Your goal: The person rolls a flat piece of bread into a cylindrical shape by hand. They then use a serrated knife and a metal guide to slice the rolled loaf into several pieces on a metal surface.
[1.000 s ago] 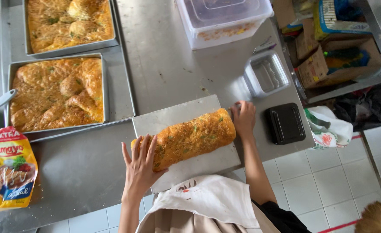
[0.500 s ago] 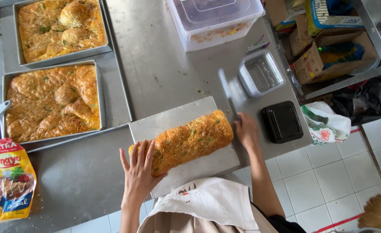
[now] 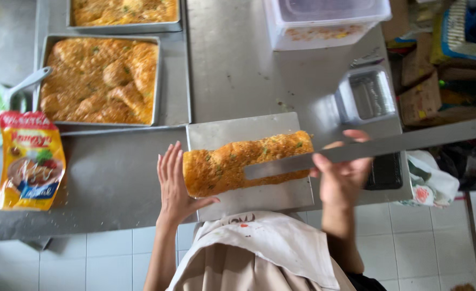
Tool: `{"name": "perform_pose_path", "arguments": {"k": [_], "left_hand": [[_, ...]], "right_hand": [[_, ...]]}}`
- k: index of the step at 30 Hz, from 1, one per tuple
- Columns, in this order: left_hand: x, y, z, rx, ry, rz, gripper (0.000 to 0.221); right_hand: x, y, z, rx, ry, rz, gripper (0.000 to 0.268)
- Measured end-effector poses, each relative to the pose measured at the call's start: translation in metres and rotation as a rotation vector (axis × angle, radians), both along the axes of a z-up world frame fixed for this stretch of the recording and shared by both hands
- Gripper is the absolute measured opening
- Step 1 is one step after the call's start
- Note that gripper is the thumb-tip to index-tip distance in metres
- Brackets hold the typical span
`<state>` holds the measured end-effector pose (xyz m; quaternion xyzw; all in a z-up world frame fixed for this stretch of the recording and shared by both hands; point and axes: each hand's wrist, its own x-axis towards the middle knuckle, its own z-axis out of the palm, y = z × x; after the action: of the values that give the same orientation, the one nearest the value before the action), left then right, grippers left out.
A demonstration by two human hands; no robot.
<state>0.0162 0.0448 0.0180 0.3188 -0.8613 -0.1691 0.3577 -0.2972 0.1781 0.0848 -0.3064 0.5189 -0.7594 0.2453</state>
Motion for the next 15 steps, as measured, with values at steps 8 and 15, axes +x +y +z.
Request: {"name": "perform_pose_path", "arguments": {"k": [8,15], "left_hand": [[0.017,0.055,-0.085,-0.359,0.113,0.424,0.031],[-0.012,0.072,-0.096,-0.162,-0.189,0.229,0.065]], "right_hand": [[0.102,-0.057,-0.069,0.163,-0.297,0.199,0.041],[0.114,-0.051,-0.076,0.171,-0.185,0.326,0.032]]}}
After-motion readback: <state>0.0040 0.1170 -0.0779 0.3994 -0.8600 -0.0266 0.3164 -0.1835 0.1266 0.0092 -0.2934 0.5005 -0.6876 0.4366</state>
